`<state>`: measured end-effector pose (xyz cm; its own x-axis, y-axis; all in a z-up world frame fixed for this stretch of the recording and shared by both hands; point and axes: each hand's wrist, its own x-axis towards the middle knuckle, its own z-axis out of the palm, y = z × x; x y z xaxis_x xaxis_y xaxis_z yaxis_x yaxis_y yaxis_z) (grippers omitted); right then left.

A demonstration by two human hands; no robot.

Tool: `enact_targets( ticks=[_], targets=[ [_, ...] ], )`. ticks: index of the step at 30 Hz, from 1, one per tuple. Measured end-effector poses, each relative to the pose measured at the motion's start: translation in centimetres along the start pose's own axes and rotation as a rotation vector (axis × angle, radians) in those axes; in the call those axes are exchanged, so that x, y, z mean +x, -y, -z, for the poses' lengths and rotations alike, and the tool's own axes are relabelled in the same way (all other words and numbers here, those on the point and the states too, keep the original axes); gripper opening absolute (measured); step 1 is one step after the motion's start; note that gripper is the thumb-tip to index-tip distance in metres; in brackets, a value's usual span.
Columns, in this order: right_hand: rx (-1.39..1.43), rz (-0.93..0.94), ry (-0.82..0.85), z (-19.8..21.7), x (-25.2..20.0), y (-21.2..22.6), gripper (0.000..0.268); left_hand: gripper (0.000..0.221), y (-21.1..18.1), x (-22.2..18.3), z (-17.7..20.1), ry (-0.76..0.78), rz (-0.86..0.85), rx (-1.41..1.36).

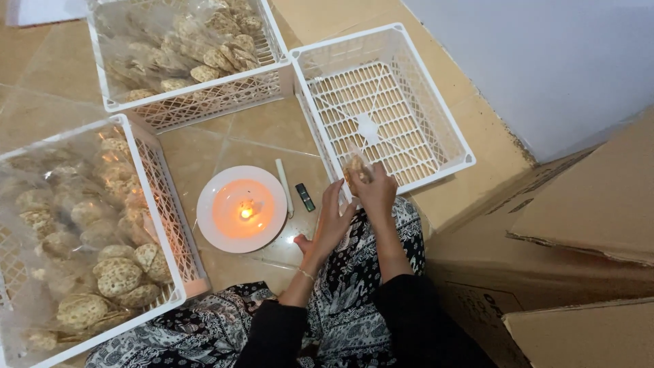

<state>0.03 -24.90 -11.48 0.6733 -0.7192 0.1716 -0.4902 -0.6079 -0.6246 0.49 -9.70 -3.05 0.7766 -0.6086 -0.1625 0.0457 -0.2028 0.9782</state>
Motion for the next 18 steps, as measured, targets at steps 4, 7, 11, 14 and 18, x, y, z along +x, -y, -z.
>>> enact_targets(
  ticks=[4, 7, 11, 14, 18],
  targets=[
    [-0.078, 0.002, 0.075, 0.8, -0.7, 0.9, 0.038, 0.068, -0.8, 0.6, -0.7, 0.010, 0.010, 0.059],
    [-0.143, -0.020, 0.236, 1.5, -1.0, 1.4, 0.034, 0.077, -3.7, 0.1, -0.3, 0.075, 0.075, -0.024],
    [-0.112, -0.066, 0.308, 2.1, -0.7, 1.8, 0.041, 0.082, -3.6, 0.1, -0.2, 0.093, 0.117, -0.018],
    [-0.062, -0.086, 0.320, 2.8, -0.7, 2.0, 0.047, 0.082, 1.0, 0.8, -0.7, 0.098, 0.142, -0.020],
    [-0.047, -0.117, 0.329, 3.1, -0.8, 2.5, 0.059, 0.082, -0.3, 0.0, 0.0, 0.076, 0.145, -0.091]
  ],
)
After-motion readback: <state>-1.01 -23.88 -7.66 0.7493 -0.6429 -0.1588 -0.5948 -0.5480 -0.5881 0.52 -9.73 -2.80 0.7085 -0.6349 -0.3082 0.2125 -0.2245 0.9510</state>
